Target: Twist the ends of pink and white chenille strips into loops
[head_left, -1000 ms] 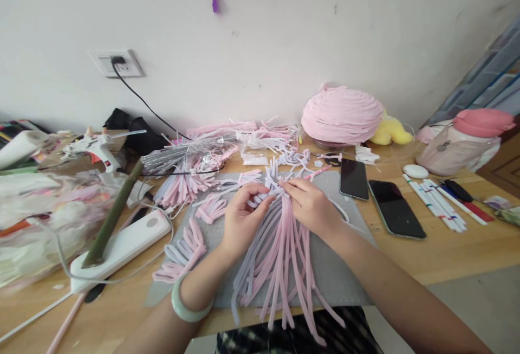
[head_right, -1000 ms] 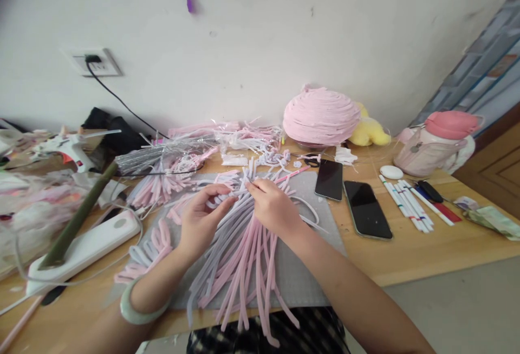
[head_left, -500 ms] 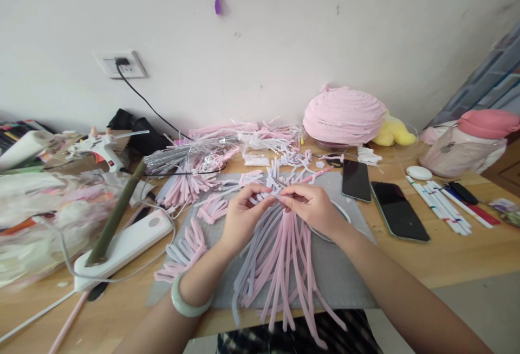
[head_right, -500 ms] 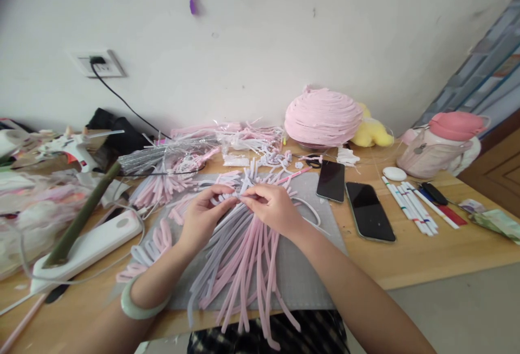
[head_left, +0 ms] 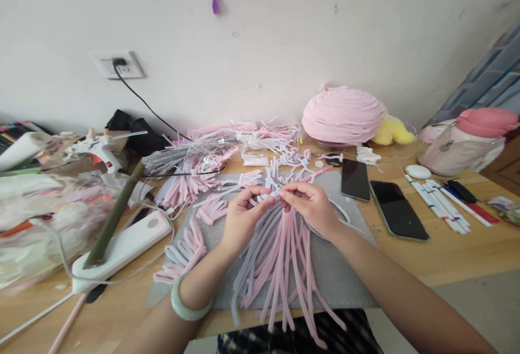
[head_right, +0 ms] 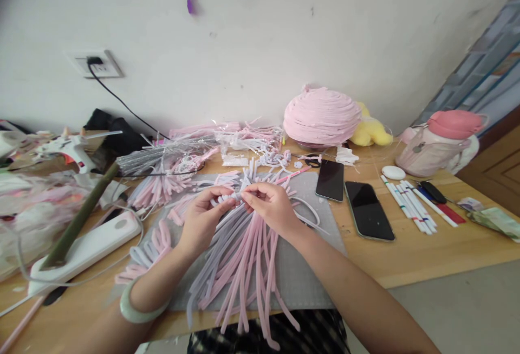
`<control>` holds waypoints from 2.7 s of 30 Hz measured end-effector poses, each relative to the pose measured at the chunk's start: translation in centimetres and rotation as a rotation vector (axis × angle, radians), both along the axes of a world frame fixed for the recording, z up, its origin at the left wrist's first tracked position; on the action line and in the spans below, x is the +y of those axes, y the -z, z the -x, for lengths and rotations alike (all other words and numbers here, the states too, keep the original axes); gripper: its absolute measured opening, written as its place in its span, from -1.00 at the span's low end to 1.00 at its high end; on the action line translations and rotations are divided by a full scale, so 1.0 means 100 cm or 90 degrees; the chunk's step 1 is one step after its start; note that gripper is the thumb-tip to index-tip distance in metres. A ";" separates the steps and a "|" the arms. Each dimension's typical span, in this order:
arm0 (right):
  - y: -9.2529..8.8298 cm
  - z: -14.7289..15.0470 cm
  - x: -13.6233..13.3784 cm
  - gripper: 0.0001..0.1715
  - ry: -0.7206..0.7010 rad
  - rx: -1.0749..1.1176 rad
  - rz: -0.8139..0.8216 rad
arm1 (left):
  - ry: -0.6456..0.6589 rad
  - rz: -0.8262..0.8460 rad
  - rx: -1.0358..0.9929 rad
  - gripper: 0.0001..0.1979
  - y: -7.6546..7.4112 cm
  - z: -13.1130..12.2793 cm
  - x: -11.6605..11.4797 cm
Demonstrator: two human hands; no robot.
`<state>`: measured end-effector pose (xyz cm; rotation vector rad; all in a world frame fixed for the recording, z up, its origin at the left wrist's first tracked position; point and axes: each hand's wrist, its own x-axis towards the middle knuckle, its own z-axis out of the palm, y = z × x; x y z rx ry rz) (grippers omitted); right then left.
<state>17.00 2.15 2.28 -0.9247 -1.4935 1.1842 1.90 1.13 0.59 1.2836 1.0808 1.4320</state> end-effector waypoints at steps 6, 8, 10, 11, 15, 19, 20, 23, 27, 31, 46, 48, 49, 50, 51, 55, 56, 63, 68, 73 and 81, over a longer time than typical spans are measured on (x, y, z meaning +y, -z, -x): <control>0.007 0.007 0.001 -0.77 0.012 -0.023 0.013 | 0.004 -0.014 0.066 -0.82 -0.006 0.001 0.000; 0.003 0.007 0.002 -0.76 0.002 0.011 0.085 | -0.008 -0.025 0.094 -0.83 -0.009 0.001 0.000; -0.001 0.005 0.002 -0.76 -0.007 0.037 0.129 | -0.034 -0.045 0.095 -0.79 -0.012 0.002 0.000; -0.004 0.003 0.002 -0.76 -0.011 0.039 0.134 | -0.041 -0.052 0.092 -0.77 -0.013 0.003 0.000; -0.009 -0.005 0.003 -0.79 -0.023 -0.003 0.091 | 0.000 -0.050 0.104 -0.77 -0.015 0.004 0.000; -0.010 -0.008 0.003 -0.81 -0.029 -0.019 0.056 | 0.030 -0.048 0.102 -0.77 -0.015 0.005 0.000; -0.009 -0.007 0.002 -0.81 -0.027 -0.024 0.057 | 0.032 -0.046 0.104 -0.76 -0.014 0.005 0.000; -0.004 -0.001 0.000 -0.77 0.006 -0.032 0.056 | 0.026 -0.047 0.121 -0.76 -0.012 0.005 0.001; 0.002 0.006 -0.002 -0.70 0.029 -0.002 0.027 | 0.023 -0.058 0.160 -0.76 -0.007 0.005 0.002; 0.003 0.005 0.001 -0.75 -0.022 0.002 0.072 | 0.026 -0.066 0.245 -0.77 -0.004 0.007 0.004; -0.003 -0.006 0.006 -0.84 -0.008 -0.202 -0.101 | 0.158 -0.013 0.244 -0.90 -0.017 0.015 0.011; 0.000 -0.006 0.007 -0.83 -0.030 -0.228 -0.136 | 0.161 0.031 0.159 -0.88 -0.017 0.012 0.010; 0.002 -0.006 0.007 -0.82 -0.037 -0.233 -0.149 | 0.160 0.047 0.131 -0.87 -0.017 0.011 0.010; 0.004 -0.005 0.007 -0.80 -0.044 -0.232 -0.153 | 0.157 0.057 0.114 -0.85 -0.017 0.010 0.009; 0.005 -0.005 0.007 -0.78 -0.050 -0.226 -0.152 | 0.155 0.059 0.107 -0.84 -0.017 0.009 0.009; 0.009 -0.004 0.006 -0.75 -0.061 -0.207 -0.163 | 0.164 0.013 0.156 -0.85 -0.014 0.011 0.007; 0.008 -0.004 0.006 -0.77 -0.057 -0.212 -0.175 | 0.166 -0.004 0.183 -0.86 -0.013 0.012 0.006; 0.004 -0.006 0.005 -0.85 -0.042 -0.228 -0.118 | 0.159 -0.038 0.271 -0.88 -0.020 0.017 0.006; -0.001 -0.010 0.003 -0.87 -0.028 -0.187 -0.036 | 0.150 -0.026 0.181 -0.83 -0.022 0.030 0.016; -0.003 -0.012 0.003 -0.90 -0.050 -0.180 -0.018 | 0.150 -0.015 0.191 -0.84 -0.021 0.042 0.023; -0.004 -0.012 0.003 -0.85 -0.080 -0.118 0.052 | 0.169 -0.050 0.333 -0.85 -0.028 0.057 0.028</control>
